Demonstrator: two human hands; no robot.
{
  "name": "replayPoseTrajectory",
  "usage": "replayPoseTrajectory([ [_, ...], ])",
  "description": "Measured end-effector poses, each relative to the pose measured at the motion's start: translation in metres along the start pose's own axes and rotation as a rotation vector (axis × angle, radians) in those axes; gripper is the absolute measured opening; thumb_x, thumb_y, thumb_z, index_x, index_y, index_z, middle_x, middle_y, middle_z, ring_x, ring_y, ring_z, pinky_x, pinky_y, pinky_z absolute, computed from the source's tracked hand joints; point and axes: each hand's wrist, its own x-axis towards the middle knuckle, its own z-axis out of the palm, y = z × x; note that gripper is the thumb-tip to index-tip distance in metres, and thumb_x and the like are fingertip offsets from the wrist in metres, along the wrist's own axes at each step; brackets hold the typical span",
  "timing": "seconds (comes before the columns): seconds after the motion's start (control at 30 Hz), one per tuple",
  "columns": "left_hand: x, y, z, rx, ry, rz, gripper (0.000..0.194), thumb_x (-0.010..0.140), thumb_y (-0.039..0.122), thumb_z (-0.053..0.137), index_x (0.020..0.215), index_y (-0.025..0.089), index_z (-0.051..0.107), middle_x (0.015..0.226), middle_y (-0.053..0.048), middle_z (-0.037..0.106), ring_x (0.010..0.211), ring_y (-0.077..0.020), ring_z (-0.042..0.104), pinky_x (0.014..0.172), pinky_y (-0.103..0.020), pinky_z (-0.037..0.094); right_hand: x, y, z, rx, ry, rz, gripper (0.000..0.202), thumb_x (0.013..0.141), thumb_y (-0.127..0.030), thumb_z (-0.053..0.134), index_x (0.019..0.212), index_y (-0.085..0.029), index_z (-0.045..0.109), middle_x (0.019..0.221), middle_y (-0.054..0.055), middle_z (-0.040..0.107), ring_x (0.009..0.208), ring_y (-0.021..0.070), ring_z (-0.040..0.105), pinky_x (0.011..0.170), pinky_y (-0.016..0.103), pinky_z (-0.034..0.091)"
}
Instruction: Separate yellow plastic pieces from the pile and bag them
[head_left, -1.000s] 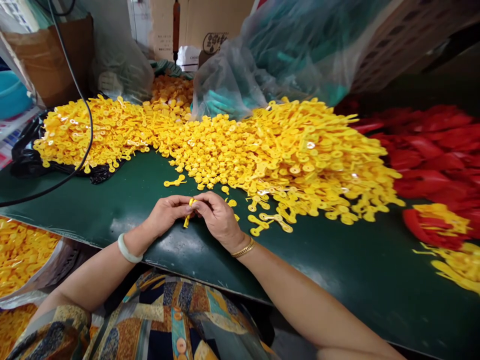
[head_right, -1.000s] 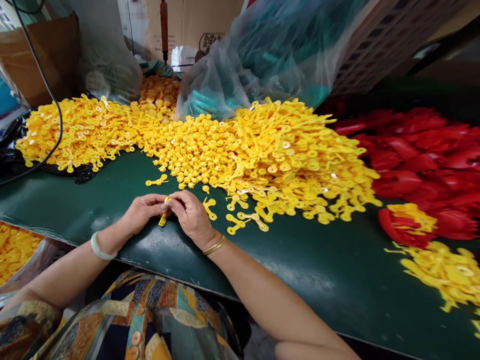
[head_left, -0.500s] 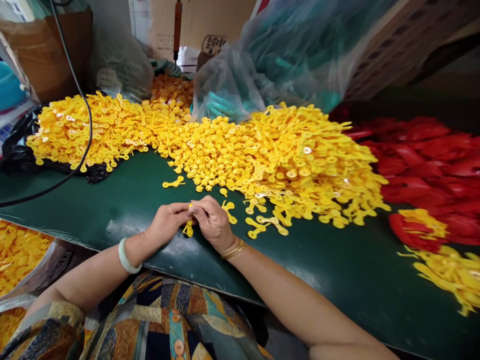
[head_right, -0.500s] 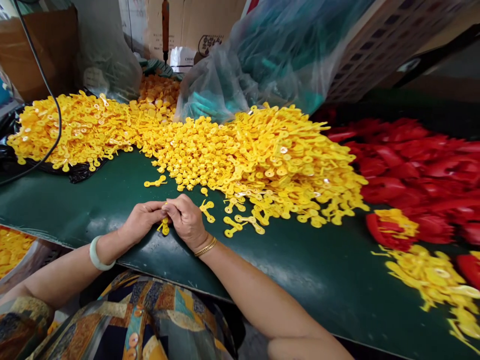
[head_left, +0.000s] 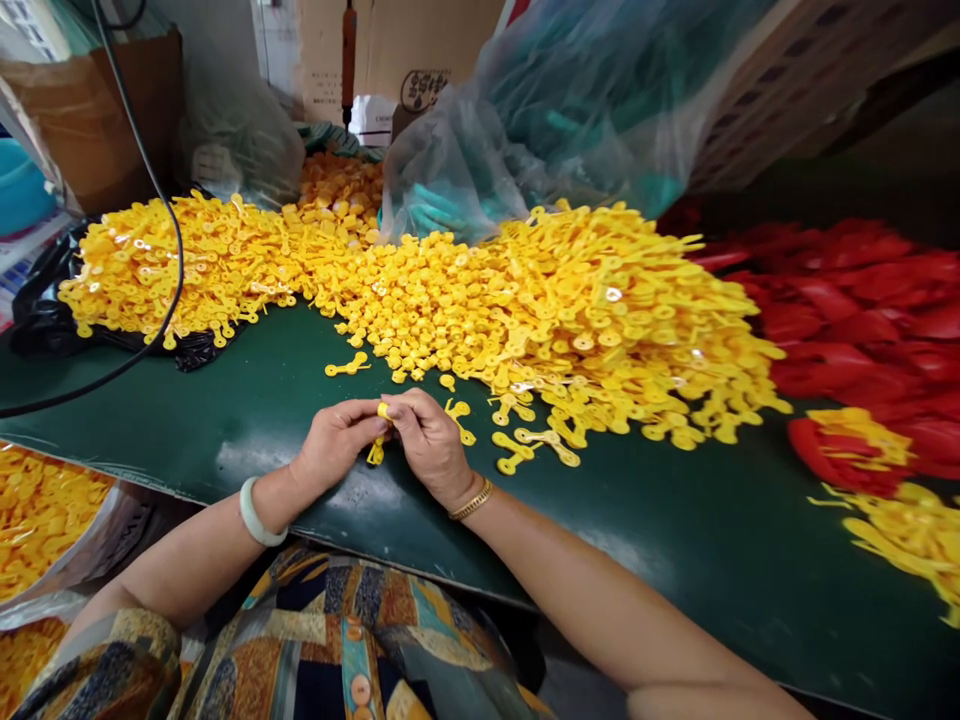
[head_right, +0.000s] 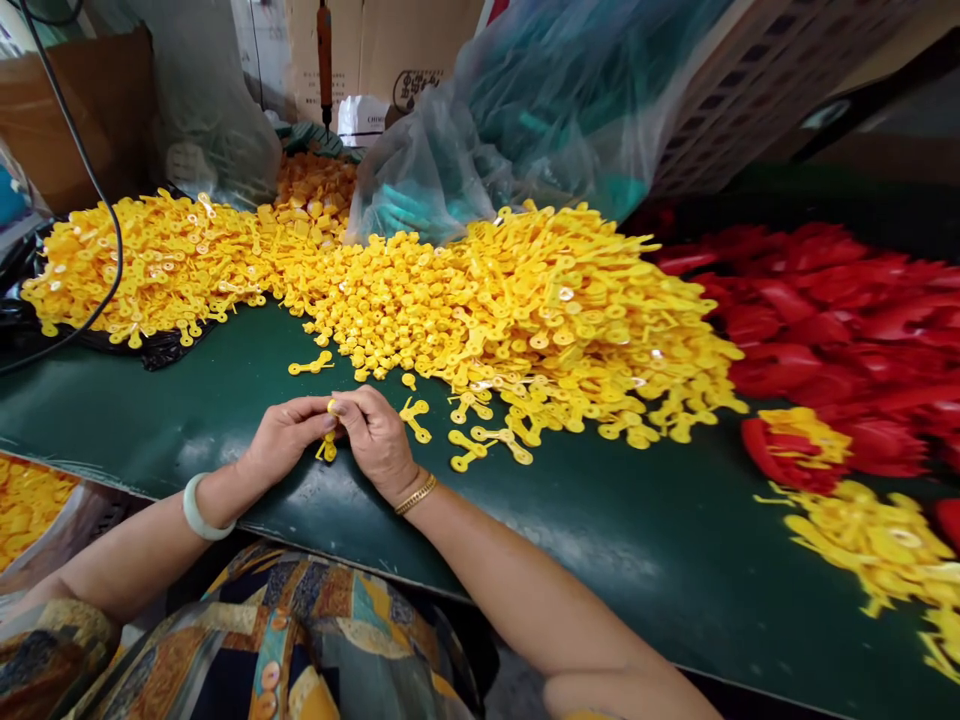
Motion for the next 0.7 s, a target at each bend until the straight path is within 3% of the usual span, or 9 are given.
replayPoseTrajectory([
  [0.1,0.001,0.003,-0.002,-0.065,0.023,-0.007,0.031,0.075,0.032,0.073,0.102,0.016,0.072,0.089,-0.004,0.072,0.078,-0.0150,0.062,0.077,-0.027,0.050,-0.001,-0.005,-0.004,-0.026,-0.079,0.004,0.027,0.097,-0.037,0.047,0.109,-0.024,0.068,0.101,0.006,0.069,0.094,0.0189,0.066,0.088,0.036,0.054],
  [0.2,0.000,0.006,-0.005,-0.252,-0.024,-0.151,0.038,0.073,0.030,0.076,0.107,0.016,0.068,0.085,-0.003,0.069,0.071,-0.0123,0.062,0.072,-0.027,0.053,-0.003,-0.007,-0.019,-0.130,-0.141,0.001,0.030,0.097,-0.033,0.048,0.120,-0.024,0.065,0.111,0.007,0.069,0.100,0.0193,0.066,0.090,0.035,0.053],
  [0.37,-0.003,0.012,-0.009,-0.414,-0.084,-0.311,0.031,0.074,0.027,0.075,0.100,0.015,0.064,0.093,-0.006,0.069,0.080,-0.0176,0.068,0.069,-0.031,0.057,-0.002,0.001,-0.090,-0.518,-0.091,0.093,0.026,0.096,-0.027,0.047,0.108,-0.022,0.070,0.104,0.006,0.072,0.094,0.0199,0.067,0.087,0.034,0.052],
  [0.5,-0.005,0.013,-0.010,-0.424,-0.123,-0.335,0.035,0.077,0.028,0.074,0.106,0.014,0.063,0.087,-0.007,0.069,0.072,-0.0160,0.068,0.064,-0.028,0.057,-0.016,0.002,-0.141,-0.903,-0.236,0.102,0.024,0.095,-0.028,0.050,0.101,-0.023,0.072,0.100,0.006,0.073,0.097,0.0233,0.064,0.084,0.035,0.049],
  [0.6,-0.007,0.010,-0.008,-0.388,-0.161,-0.332,0.040,0.078,0.030,0.074,0.113,0.015,0.061,0.085,-0.006,0.069,0.065,-0.0120,0.065,0.062,-0.026,0.056,-0.033,0.000,-0.147,-1.049,-0.346,0.079,0.021,0.093,-0.035,0.055,0.096,-0.022,0.071,0.093,0.007,0.070,0.092,0.0239,0.061,0.083,0.036,0.046],
  [0.7,-0.009,0.007,-0.005,-0.356,-0.203,-0.318,0.041,0.078,0.033,0.075,0.112,0.015,0.061,0.087,-0.007,0.070,0.066,-0.0122,0.065,0.065,-0.028,0.057,-0.041,0.003,-0.136,-1.100,-0.364,0.098,0.019,0.092,-0.033,0.057,0.087,-0.021,0.070,0.089,0.007,0.067,0.089,0.0237,0.058,0.083,0.036,0.044],
])
